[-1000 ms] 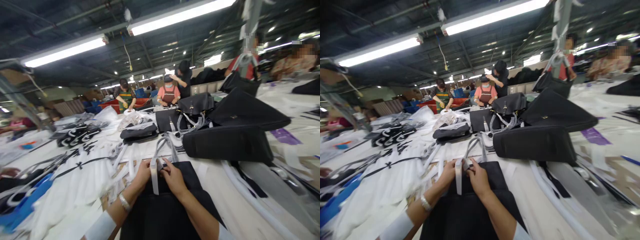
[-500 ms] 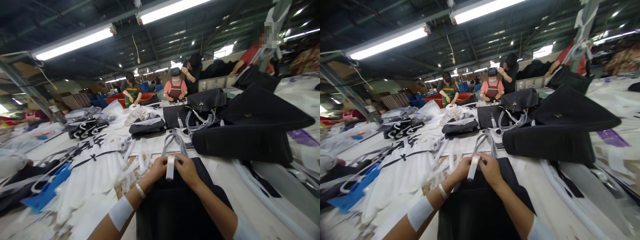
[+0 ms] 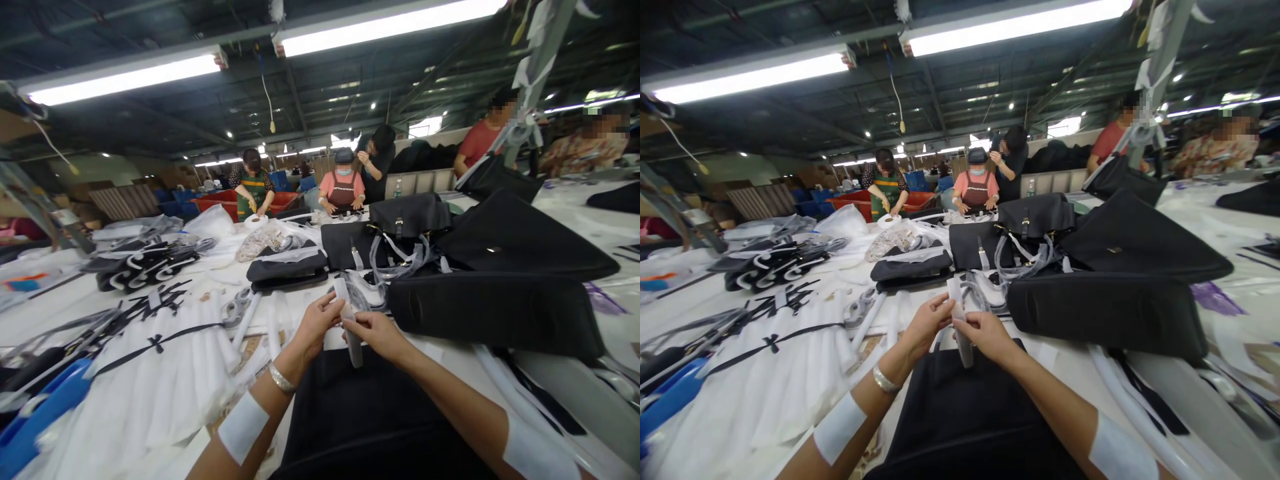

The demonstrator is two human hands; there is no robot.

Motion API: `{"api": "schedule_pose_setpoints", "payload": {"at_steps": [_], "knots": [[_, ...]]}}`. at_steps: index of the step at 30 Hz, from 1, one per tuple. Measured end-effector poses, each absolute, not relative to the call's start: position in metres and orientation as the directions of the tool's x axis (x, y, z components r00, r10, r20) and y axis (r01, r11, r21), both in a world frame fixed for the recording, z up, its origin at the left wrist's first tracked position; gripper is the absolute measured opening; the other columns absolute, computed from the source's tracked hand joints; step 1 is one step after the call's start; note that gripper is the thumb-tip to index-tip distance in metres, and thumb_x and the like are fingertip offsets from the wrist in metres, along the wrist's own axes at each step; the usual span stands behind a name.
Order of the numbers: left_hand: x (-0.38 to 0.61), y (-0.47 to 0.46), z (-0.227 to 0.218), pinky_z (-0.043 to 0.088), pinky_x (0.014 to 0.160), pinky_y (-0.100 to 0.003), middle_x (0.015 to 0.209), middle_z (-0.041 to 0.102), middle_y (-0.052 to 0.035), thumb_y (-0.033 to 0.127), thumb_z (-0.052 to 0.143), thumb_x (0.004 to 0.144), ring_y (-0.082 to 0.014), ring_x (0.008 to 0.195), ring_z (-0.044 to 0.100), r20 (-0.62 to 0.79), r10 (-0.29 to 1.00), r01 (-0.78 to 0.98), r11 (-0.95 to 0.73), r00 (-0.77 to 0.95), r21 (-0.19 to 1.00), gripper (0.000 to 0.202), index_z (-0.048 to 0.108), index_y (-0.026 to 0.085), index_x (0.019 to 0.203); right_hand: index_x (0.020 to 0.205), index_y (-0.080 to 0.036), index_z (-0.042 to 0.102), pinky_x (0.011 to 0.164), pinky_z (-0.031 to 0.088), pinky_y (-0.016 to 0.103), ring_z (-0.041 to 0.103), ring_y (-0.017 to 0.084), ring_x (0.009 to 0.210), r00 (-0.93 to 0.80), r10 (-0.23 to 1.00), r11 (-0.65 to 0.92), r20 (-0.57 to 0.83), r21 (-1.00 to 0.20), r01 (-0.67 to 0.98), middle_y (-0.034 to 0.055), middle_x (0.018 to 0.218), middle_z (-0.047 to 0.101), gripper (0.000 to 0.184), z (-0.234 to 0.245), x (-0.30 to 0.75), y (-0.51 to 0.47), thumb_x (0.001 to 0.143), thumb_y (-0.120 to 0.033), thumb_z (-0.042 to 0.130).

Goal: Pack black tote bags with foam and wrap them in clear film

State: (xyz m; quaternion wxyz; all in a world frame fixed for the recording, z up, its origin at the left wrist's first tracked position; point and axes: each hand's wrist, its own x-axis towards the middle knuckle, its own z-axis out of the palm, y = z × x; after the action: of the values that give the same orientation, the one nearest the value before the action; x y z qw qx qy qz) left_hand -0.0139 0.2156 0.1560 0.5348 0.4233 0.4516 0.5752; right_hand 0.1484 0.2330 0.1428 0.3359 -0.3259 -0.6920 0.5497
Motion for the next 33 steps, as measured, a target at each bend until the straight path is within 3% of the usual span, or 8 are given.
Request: {"api": "schedule_pose_setpoints", "payload": {"at_steps": [5, 13, 17, 20, 26, 30, 33], "knots": [[-0.013, 0.231, 0.144, 0.051, 0.075, -0.026, 0.086, 0.074, -0.0058, 0.042, 0.083, 0.068, -0.0155, 0.076, 0.067, 0.050, 0.994, -0.304, -0.078, -0.098, 0.950, 0.043, 0.070, 0.012, 0.096, 0.103, -0.019, 0.073, 0.086, 0.053, 0.038, 0.070, 0.026, 0.094, -0.556, 0.821, 0.146, 0.126, -0.989, -0.008, 0.0061, 0.096, 0.076, 0.043, 0.123, 0.147, 0.239, 0.081, -0.055, 0.067], [-0.001, 0.232, 0.124, 0.051, 0.072, -0.027, 0.089, 0.076, -0.0099, 0.040, 0.084, 0.068, -0.0214, 0.083, 0.070, 0.038, 0.996, -0.232, -0.054, -0.075, 0.971, 0.042, 0.070, 0.011, 0.095, 0.080, -0.015, 0.073, 0.069, 0.052, 0.030, 0.070, 0.024, 0.076, -0.428, 0.898, 0.154, 0.100, -0.984, 0.091, 0.0065, 0.076, 0.074, 0.045, 0.104, 0.143, 0.244, 0.083, -0.059, 0.061], [0.003, 0.230, 0.117, 0.053, 0.079, -0.031, 0.093, 0.076, -0.0093, 0.040, 0.081, 0.071, -0.0246, 0.090, 0.070, 0.070, 0.998, -0.213, -0.068, 0.002, 0.975, 0.042, 0.070, 0.013, 0.101, 0.091, -0.016, 0.075, 0.073, 0.053, 0.031, 0.070, 0.025, 0.083, -0.392, 0.911, 0.181, 0.124, -0.977, 0.113, 0.0043, 0.081, 0.075, 0.046, 0.101, 0.146, 0.248, 0.084, -0.059, 0.060], [-0.001, 0.231, 0.113, 0.052, 0.086, -0.033, 0.097, 0.076, -0.0096, 0.041, 0.080, 0.072, -0.0257, 0.095, 0.069, 0.095, 0.994, -0.197, -0.104, -0.053, 0.975, 0.039, 0.072, 0.014, 0.099, 0.099, -0.019, 0.074, 0.080, 0.054, 0.035, 0.070, 0.026, 0.088, -0.468, 0.875, 0.226, 0.122, -0.959, 0.172, 0.0046, 0.090, 0.076, 0.039, 0.103, 0.153, 0.251, 0.081, -0.053, 0.066], [-0.009, 0.225, 0.120, 0.049, 0.082, -0.030, 0.095, 0.075, -0.0075, 0.043, 0.074, 0.079, -0.0230, 0.090, 0.067, 0.156, 0.988, -0.115, -0.154, 0.006, 0.981, 0.035, 0.073, 0.014, 0.098, 0.115, -0.023, 0.069, 0.101, 0.048, 0.039, 0.064, 0.024, 0.114, -0.269, 0.926, 0.307, 0.265, -0.943, 0.131, 0.0075, 0.122, 0.069, 0.040, 0.148, 0.168, 0.275, 0.086, -0.049, 0.063], [-0.002, 0.222, 0.129, 0.049, 0.078, -0.028, 0.091, 0.074, -0.0068, 0.043, 0.075, 0.078, -0.0210, 0.086, 0.066, 0.173, 0.981, -0.126, -0.161, 0.087, 0.979, 0.036, 0.073, 0.013, 0.097, 0.097, -0.020, 0.077, 0.099, 0.048, 0.041, 0.067, 0.026, 0.106, -0.352, 0.887, 0.383, 0.297, -0.901, 0.203, 0.0067, 0.105, 0.075, 0.033, 0.188, 0.164, 0.292, 0.082, -0.048, 0.067], [0.004, 0.223, 0.130, 0.050, 0.086, -0.030, 0.104, 0.073, -0.0084, 0.044, 0.075, 0.078, -0.0230, 0.096, 0.067, 0.180, 0.980, -0.199, -0.160, 0.085, 0.967, 0.042, 0.070, 0.014, 0.107, 0.089, -0.017, 0.079, 0.094, 0.050, 0.039, 0.069, 0.025, 0.098, -0.367, 0.878, 0.395, 0.307, -0.898, 0.196, 0.0056, 0.092, 0.077, 0.032, 0.211, 0.158, 0.299, 0.080, -0.046, 0.070]]}}
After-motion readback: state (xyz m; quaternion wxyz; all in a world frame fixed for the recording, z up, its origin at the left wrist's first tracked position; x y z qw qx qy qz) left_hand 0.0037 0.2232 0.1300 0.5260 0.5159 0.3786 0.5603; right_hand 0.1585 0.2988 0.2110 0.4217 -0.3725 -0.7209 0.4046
